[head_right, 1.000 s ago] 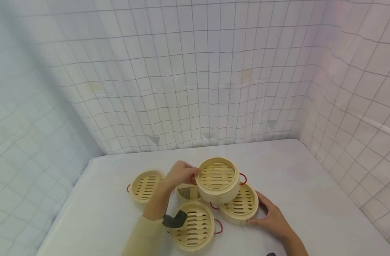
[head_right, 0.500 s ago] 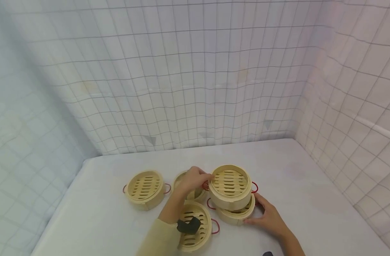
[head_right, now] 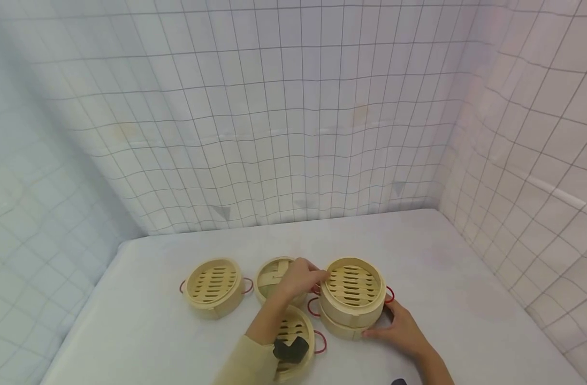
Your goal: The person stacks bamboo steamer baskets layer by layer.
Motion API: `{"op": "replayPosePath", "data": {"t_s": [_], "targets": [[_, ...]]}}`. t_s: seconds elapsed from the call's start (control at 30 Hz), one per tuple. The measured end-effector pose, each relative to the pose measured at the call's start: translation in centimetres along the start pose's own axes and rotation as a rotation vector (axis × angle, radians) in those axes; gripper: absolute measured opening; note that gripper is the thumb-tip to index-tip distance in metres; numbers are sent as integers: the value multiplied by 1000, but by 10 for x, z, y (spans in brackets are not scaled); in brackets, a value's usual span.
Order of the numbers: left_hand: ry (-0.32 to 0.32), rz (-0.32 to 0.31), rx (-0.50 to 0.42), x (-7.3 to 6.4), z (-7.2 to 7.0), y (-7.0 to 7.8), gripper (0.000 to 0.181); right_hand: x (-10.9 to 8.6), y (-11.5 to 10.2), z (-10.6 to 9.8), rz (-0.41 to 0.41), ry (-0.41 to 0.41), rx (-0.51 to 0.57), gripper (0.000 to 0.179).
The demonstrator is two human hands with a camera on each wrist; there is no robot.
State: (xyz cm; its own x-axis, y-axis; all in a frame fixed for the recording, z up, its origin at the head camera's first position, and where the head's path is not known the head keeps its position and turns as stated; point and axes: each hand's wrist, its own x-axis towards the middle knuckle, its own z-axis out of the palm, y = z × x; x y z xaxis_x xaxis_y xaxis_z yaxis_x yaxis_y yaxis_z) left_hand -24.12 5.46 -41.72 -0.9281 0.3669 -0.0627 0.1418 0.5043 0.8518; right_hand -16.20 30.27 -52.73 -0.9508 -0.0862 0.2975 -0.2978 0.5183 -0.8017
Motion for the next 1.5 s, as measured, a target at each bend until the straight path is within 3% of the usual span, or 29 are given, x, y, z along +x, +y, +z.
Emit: {"op": "replayPosePath", "data": {"t_s": [0.37, 0.7, 1.07, 1.5], "targets": [[25, 35, 44, -5, 4, 4, 27, 0, 4, 1, 51, -5, -18, 86], [38, 29, 42, -8, 5, 7, 27, -1, 6, 0, 17, -9, -13, 84], [44, 54, 49, -11, 8, 5, 29, -2, 5, 1, 31, 9, -20, 85], [40, 38, 77, -14, 7, 8, 29, -2, 7, 1, 35, -7, 2, 88]]}}
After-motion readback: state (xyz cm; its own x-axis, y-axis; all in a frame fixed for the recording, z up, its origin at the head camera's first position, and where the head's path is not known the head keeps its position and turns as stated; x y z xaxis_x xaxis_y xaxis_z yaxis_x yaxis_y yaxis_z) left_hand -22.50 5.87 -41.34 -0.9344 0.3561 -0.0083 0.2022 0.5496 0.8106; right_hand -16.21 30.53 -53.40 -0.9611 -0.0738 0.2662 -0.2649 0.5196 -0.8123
